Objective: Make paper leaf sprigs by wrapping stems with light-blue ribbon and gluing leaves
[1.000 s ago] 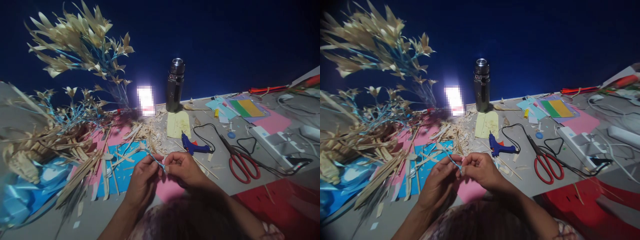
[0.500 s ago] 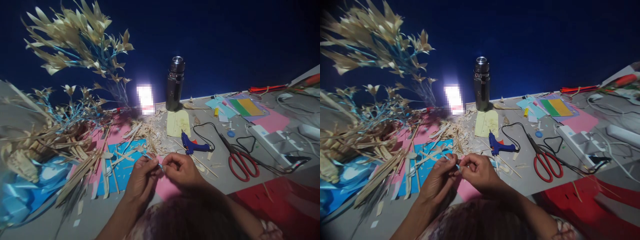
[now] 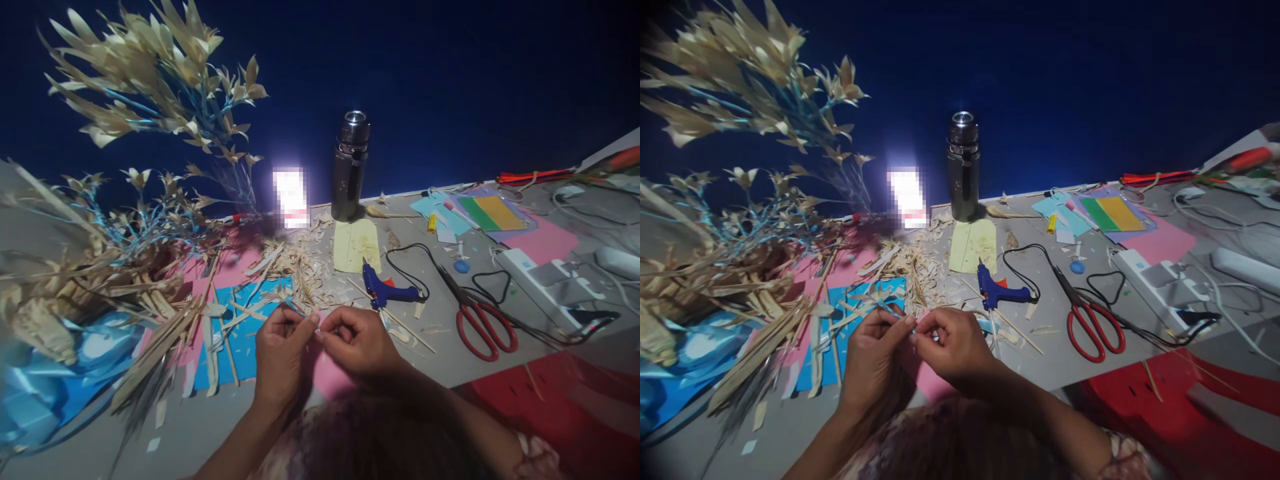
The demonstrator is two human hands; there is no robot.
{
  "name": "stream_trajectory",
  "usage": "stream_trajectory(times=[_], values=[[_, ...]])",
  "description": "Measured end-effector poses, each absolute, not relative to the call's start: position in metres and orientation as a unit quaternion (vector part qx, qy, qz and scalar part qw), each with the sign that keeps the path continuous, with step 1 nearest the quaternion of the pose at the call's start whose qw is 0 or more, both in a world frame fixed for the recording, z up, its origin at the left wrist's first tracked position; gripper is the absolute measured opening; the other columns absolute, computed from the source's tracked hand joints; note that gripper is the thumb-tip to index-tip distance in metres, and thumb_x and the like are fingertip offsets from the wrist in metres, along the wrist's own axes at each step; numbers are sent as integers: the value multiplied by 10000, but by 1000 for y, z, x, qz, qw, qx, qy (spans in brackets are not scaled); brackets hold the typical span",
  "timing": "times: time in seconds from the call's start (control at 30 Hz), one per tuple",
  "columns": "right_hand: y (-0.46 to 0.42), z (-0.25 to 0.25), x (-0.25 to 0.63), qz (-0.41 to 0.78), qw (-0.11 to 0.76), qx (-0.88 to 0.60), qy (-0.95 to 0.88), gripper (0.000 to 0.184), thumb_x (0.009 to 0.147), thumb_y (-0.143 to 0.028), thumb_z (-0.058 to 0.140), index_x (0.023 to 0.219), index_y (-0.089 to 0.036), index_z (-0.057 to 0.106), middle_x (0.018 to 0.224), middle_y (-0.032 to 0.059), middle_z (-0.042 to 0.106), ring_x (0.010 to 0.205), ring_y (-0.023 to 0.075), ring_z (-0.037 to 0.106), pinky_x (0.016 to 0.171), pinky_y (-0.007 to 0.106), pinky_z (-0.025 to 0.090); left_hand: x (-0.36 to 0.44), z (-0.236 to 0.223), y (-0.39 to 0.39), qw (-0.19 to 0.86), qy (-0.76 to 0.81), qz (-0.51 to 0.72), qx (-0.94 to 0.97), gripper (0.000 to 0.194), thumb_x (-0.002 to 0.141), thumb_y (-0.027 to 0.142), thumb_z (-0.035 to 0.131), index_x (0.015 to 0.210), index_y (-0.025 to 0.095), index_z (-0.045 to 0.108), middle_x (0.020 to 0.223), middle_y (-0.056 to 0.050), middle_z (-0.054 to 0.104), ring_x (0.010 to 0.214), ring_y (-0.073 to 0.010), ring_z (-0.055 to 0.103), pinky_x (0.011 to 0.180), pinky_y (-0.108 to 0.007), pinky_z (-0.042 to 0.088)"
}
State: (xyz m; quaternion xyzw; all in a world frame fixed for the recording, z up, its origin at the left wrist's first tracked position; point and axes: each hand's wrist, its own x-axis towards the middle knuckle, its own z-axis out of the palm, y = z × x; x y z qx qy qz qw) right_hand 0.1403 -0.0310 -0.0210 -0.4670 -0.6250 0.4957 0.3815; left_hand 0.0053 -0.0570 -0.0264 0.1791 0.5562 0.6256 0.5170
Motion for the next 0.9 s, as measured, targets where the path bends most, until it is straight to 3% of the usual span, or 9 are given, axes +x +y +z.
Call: stream_trajectory(times=[0.07,0.2,0.4,0.57,0.63,0.77,0.9], values=[[-30,-20,141,480,390,-475,-626,107,737,-254,663,662,-180,646,506,-64,442,497,93,376,496,229,288,5,-26,-58,552,523,624,183,347,652,333,915,689,172,610,598,39,610,532,-98,541,534,-210,437],[-26,-23,143,613,390,-435,-533,166,812,-320,647,724,-179,634,566,-12,624,491,114,517,487,229,380,7,-29,-63,640,444,596,196,270,802,401,804,897,168,708,628,10,620,581,-118,555,594,-240,469],[-23,-41,138,737,415,-356,-397,327,754,-426,792,669,-158,625,572,19,665,480,141,602,486,251,467,13,-41,-63,631,484,587,154,342,642,265,926,930,155,776,680,2,675,563,-85,532,551,-199,437],[-26,-49,135,778,386,-362,-338,436,634,-487,875,632,-147,602,552,11,637,441,109,561,438,213,423,15,-41,-62,655,456,592,110,314,528,259,973,662,139,715,619,-7,659,565,-108,563,575,-225,459],[-29,-48,137,758,367,-379,-383,395,683,-462,830,630,-142,605,561,22,648,445,92,536,438,197,394,14,-39,-63,665,444,590,111,324,562,277,961,648,146,678,596,7,625,546,-106,542,570,-232,453],[-30,-46,145,713,326,-401,-474,99,687,-216,718,713,-137,665,582,-17,629,509,94,550,498,194,422,9,-34,-63,651,448,597,137,300,691,327,895,722,167,643,650,12,588,599,-123,544,587,-238,452],[-18,-36,151,719,299,-383,-497,73,664,-193,652,716,-151,680,563,-39,605,472,80,511,481,191,397,3,-27,-55,622,467,593,208,380,629,416,918,707,158,650,685,-10,590,613,-140,543,570,-251,462]])
